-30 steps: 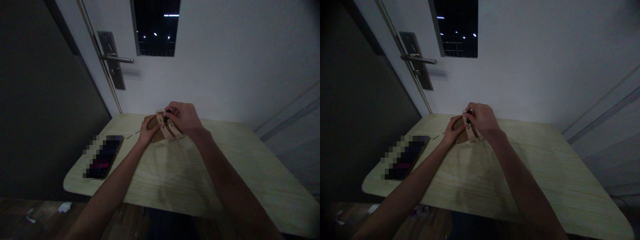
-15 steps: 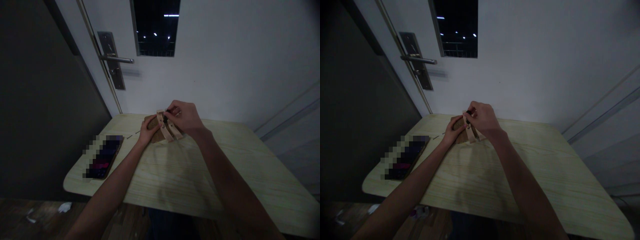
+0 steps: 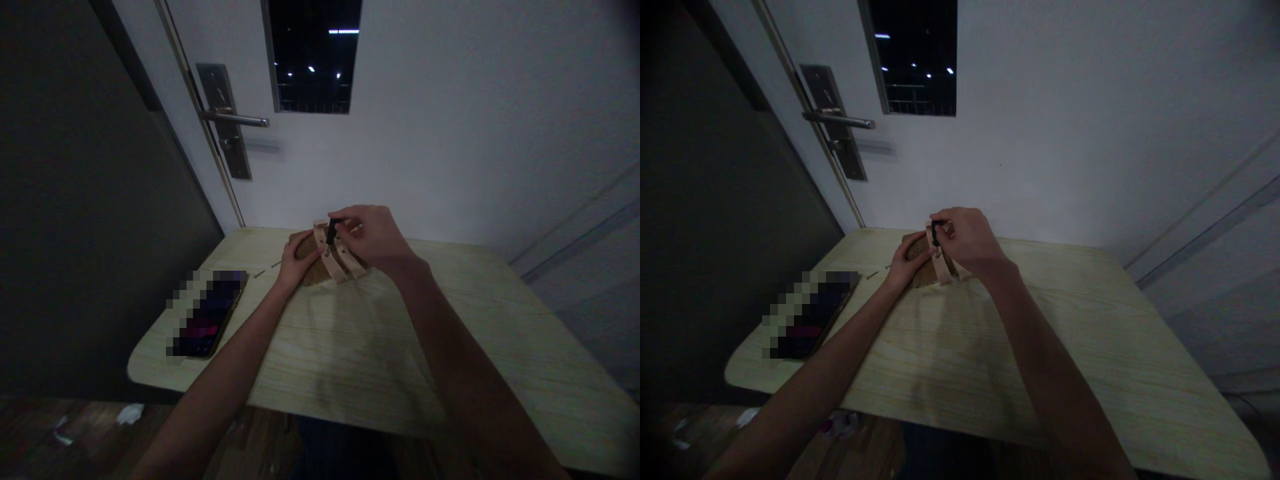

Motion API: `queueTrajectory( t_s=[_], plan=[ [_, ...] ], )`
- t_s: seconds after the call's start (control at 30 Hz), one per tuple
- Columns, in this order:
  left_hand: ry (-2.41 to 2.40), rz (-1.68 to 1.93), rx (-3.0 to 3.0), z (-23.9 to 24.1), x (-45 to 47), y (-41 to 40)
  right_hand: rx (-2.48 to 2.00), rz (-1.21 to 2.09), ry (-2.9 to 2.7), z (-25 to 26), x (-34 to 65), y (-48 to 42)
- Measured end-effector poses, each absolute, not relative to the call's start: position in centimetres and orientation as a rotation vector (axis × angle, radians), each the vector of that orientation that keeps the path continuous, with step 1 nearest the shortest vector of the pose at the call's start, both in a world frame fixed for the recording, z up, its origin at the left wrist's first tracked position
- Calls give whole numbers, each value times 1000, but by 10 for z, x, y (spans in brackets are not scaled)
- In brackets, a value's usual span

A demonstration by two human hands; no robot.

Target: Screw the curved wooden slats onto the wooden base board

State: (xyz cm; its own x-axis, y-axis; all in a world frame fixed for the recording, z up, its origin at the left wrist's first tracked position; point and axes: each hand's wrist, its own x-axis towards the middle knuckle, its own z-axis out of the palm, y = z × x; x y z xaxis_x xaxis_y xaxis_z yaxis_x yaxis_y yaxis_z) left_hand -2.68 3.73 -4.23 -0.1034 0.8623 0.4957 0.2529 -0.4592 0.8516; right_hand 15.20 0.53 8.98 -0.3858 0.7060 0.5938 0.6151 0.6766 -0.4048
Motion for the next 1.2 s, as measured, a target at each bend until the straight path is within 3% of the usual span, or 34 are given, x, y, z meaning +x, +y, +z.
queueTrajectory(
  t_s=[0.4, 0.9, 1.2],
  plan=[
    [1239, 1602, 1683, -42, -26, 37, -1022, 311, -2034, 86, 147, 3],
    [1232, 1603, 1680, -41, -26, 36, -1080, 41, -2201, 83, 145, -1],
    [1213, 1597, 1689, -42, -27, 37, -1064, 158, -2200, 83, 141, 1]
  ],
)
